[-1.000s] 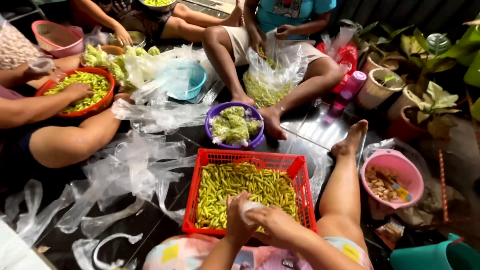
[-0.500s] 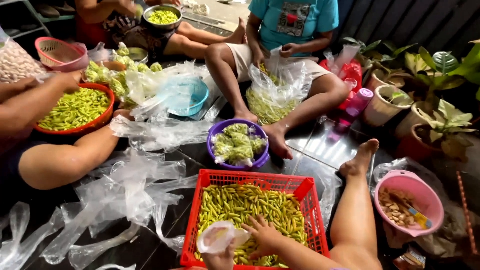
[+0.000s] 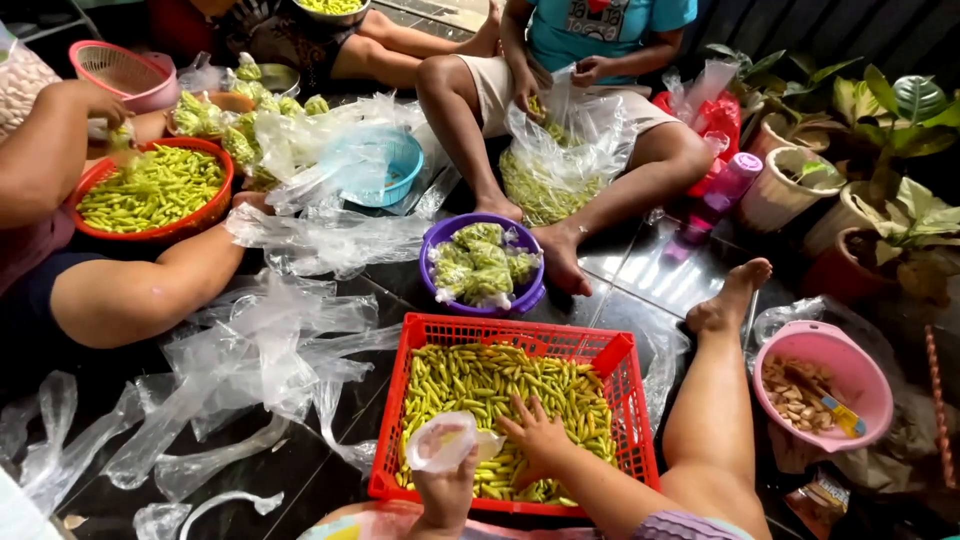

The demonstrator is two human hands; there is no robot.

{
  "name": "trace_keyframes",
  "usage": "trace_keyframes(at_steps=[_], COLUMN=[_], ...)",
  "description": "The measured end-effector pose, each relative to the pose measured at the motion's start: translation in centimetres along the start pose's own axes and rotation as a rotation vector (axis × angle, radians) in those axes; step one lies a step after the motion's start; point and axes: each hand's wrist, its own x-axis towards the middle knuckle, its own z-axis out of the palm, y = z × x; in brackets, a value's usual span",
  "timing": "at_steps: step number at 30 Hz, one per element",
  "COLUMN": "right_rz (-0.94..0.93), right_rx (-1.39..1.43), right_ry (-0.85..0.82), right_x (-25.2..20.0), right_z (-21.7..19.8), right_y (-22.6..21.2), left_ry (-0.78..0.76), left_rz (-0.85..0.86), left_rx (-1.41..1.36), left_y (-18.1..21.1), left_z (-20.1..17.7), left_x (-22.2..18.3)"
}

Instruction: The person sits on the floor and repeatedly scoops green beans from a red crate into small plastic bags, then ties the bags closed. Other people are also sitting nearby performing similar packaging tasks.

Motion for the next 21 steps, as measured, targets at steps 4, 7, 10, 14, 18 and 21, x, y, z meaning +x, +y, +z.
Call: trace_keyframes(at_steps=[4,7,10,14,18,21], right_rz=[-0.021,-0.051,-0.054,-0.358,-0.559,-0.493], right_rx=[-0.132,-0.083,-0.090,-0.130,-0.196,-0.225], right_ry=[0.085,0.160,0.145,0.260,0.345,0.299], right_x=[3.7,2.9,1.1,3.1,6.6,5.1], right_z=[3.3,2.8,1.2,3.4,6.2,5.0], right_y=[1.6,1.4,0.1,0.4,1.4,0.5], left_ry=[-0.005,-0.004,-0.034,0.060,0.062,0.035], left_rz=[-0.035,0.028,0.044,0.063,0.061,0.064], left_rx=[-0.068,-0.085,-0.127,-0.066,-0.068,-0.051], left_y=[1.5,2.2,2.8,0.5,-0.1,0.9], left_z=[-0.2,-0.2,-0.2,-0.5,-1.0,-1.2], left_x=[0.7,1.4,2.0,0.5,0.5,1.0])
